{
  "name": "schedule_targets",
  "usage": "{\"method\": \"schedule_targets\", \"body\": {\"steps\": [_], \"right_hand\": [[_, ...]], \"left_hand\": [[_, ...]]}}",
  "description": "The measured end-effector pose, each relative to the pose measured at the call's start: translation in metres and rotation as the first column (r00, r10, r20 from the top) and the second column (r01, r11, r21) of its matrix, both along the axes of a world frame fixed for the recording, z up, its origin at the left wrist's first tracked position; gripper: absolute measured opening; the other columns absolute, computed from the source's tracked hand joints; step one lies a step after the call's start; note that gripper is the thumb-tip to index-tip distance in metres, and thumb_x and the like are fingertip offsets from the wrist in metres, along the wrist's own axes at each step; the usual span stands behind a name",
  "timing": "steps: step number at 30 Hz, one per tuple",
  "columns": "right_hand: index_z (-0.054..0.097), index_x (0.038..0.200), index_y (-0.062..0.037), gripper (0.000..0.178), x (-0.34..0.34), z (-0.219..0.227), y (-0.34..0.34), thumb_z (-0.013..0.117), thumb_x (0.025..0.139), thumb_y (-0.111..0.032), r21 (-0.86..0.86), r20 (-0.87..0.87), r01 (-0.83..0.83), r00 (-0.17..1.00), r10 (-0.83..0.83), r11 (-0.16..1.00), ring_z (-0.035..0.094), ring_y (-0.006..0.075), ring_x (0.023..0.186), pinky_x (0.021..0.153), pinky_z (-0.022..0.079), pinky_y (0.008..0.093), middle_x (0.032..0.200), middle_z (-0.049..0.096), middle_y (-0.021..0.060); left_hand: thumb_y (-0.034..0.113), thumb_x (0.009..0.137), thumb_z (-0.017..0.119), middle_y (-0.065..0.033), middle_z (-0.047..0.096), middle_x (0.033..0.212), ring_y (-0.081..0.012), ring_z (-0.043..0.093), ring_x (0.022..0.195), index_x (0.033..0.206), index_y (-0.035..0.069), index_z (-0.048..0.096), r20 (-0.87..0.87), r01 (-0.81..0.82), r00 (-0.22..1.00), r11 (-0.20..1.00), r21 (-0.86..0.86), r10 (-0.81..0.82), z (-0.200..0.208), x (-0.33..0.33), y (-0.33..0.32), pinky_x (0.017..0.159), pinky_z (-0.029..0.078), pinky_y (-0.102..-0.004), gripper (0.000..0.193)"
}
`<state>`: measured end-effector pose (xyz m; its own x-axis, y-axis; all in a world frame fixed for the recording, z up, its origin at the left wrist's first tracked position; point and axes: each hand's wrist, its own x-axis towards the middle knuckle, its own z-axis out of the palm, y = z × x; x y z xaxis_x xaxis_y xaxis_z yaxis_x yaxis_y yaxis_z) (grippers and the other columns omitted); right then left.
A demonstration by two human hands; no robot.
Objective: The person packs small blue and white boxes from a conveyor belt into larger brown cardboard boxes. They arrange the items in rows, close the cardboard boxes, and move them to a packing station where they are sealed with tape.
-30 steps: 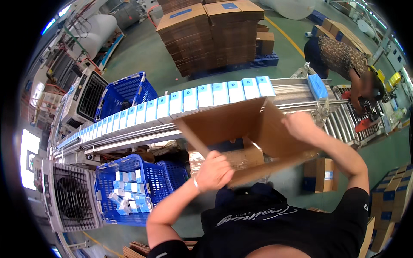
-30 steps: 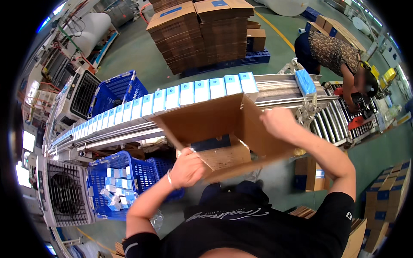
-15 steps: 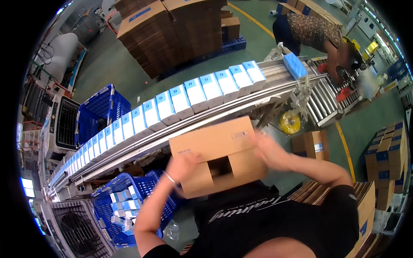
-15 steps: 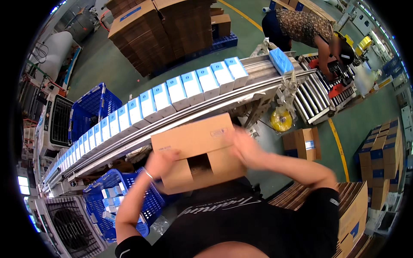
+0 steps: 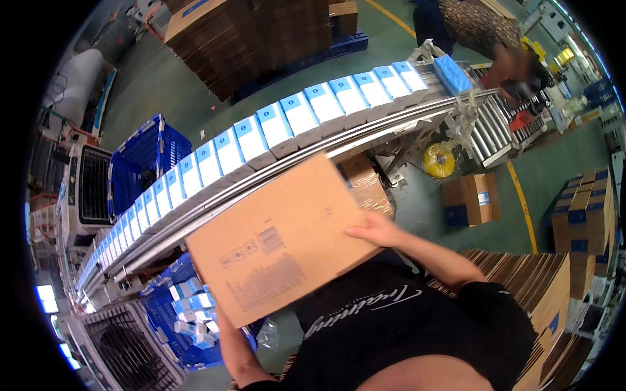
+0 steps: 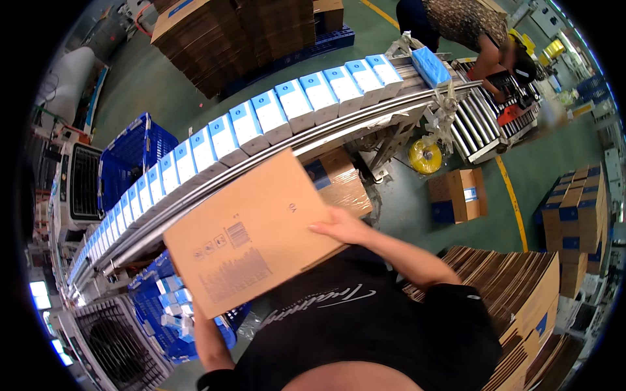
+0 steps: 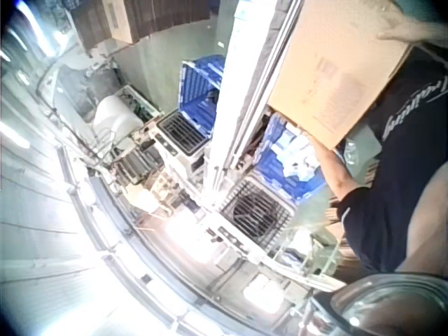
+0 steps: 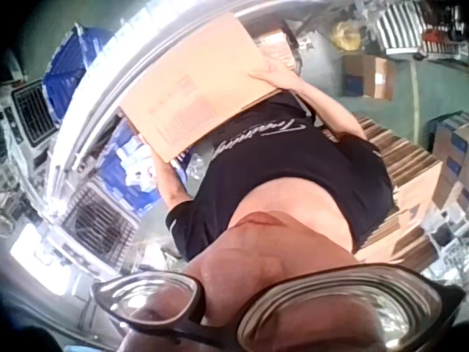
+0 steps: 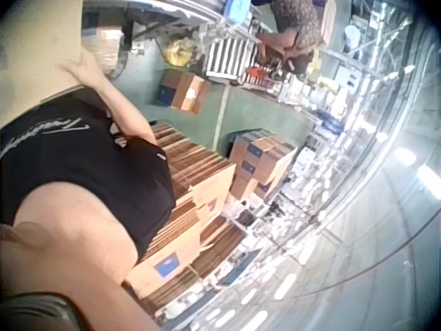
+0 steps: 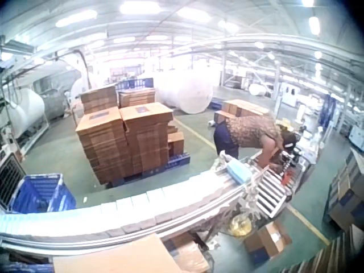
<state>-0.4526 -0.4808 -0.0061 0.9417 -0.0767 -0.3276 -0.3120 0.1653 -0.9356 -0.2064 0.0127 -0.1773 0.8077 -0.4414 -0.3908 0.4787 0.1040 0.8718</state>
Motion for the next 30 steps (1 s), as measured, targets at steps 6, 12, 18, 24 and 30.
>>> {"method": "schedule_targets", "body": {"steps": [6, 12, 18, 24, 30], "right_hand": [[0.016, 0.126, 0.0147, 0.06, 0.036, 0.119, 0.055, 0.047, 0.086, -0.017, -0.535, 0.033, -0.392, 0.875, 0.483, 0.748, 0.057, 0.0478, 0.073, 0.064, 0.047, 0.0497, 0.078, 0.056, 0.0324], [0.03, 0.13, 0.0079, 0.071, 0.076, 0.017, 0.076, 0.05, 0.087, -0.045, -0.69, -0.038, -0.564, 0.653, 0.756, 0.453, 0.045, 0.0401, 0.116, 0.098, 0.037, 0.0452, 0.125, 0.044, 0.0291], [0.031, 0.136, 0.0005, 0.066, -0.02, -0.053, -0.171, 0.054, 0.086, -0.036, -0.965, -0.223, -0.259, 0.884, 0.41, 0.034, 0.018, 0.0374, 0.136, 0.11, 0.019, 0.0454, 0.145, 0.021, 0.0246], [0.056, 0.087, -0.0021, 0.023, 0.051, -0.059, -0.172, 0.055, 0.086, -0.025, -0.992, 0.014, -0.002, 0.992, 0.129, 0.124, 0.06, 0.0338, 0.064, 0.057, 0.049, 0.0436, 0.079, 0.06, 0.016], [0.055, 0.084, 0.0013, 0.046, 0.213, 0.042, -0.184, 0.059, 0.082, -0.045, -0.979, 0.141, 0.106, 0.97, -0.198, -0.177, 0.061, 0.0291, 0.071, 0.056, 0.051, 0.0362, 0.082, 0.057, 0.0185]], "left_hand": [[0.057, 0.093, 0.033, -0.0129, 0.043, 0.135, -0.025, 0.043, 0.121, 0.138, 0.002, 0.032, -0.145, 0.167, 0.98, 0.953, 0.254, -0.133, 0.064, -0.034, -0.183, 0.102, 0.034, -0.0352, 0.071], [0.024, 0.085, 0.062, -0.0222, 0.063, 0.102, -0.0337, 0.062, 0.095, 0.121, -0.008, 0.044, 0.53, -0.063, 0.773, 0.788, 0.613, -0.35, 0.132, -0.068, -0.282, 0.083, 0.047, -0.0365, 0.051], [0.014, 0.087, 0.06, -0.0146, 0.064, 0.101, -0.0187, 0.064, 0.087, 0.106, -0.002, 0.058, -0.066, 0.02, 0.998, 0.93, 0.366, 0.005, 0.069, -0.027, -0.158, 0.072, 0.051, -0.0306, 0.025], [0.009, 0.077, 0.061, -0.0171, 0.055, 0.094, -0.036, 0.054, 0.091, 0.096, 0.005, 0.059, 0.584, -0.435, 0.577, 0.39, 0.812, -0.572, 0.112, 0.001, -0.251, 0.076, 0.045, -0.0405, 0.02], [0.041, 0.083, 0.059, -0.0218, 0.056, 0.094, -0.0318, 0.058, 0.087, 0.105, -0.009, 0.052, 0.58, -0.654, 0.395, 0.225, 0.722, -0.712, 0.204, 0.076, -0.417, 0.07, 0.051, -0.037, 0.055]]}}
